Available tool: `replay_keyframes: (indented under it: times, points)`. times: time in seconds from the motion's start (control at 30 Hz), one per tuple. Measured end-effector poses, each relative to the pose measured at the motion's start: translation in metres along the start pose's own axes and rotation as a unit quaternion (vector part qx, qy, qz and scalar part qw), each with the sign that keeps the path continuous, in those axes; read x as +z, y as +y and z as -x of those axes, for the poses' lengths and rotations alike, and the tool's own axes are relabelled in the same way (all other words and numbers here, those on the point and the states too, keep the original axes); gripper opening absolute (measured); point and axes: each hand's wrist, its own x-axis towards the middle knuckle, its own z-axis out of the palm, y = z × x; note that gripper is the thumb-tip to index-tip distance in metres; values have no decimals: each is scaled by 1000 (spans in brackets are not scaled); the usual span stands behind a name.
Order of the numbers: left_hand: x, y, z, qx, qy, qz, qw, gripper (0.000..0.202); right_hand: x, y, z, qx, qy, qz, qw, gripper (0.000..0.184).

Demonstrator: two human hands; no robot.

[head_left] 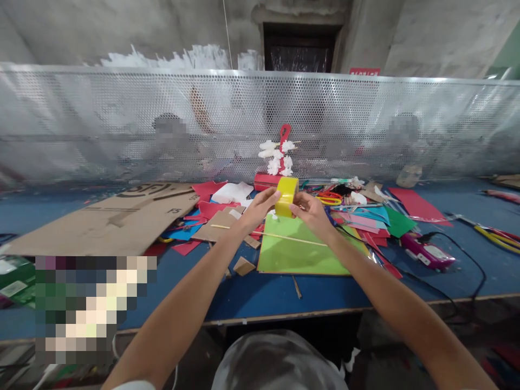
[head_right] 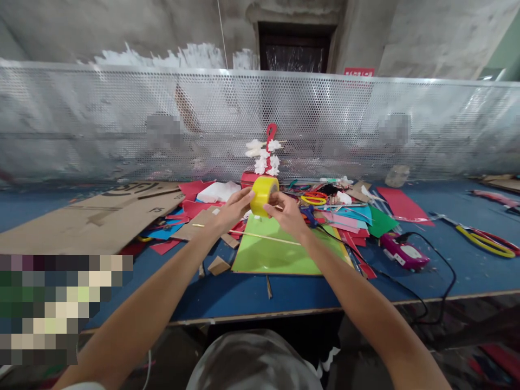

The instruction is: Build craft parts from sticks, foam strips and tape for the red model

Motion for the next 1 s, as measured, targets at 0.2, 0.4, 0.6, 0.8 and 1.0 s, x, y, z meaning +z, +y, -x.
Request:
replay_keyframes:
  times: [0.2,0.4,0.6,0.8,1.0]
  points:
    - [3,1,-1,10,16,-31,999,46,1,-1,1,-1,1,5,1000,36]
    - [-1,7,0,37,-47,-80,995,54,0,7,-2,23,23,-56,998,39]
    - [1,10,4,48,-71,-152,985,56,3,3,-1,61,47,-132,988,38]
    - [5,2,6,80,-107,-225,965,52,-4,4,-9,74,108,-167,977,37]
    - [12,-8,5,72,-90,-180,977,46,-11,7,-12,108,115,-165,974,44]
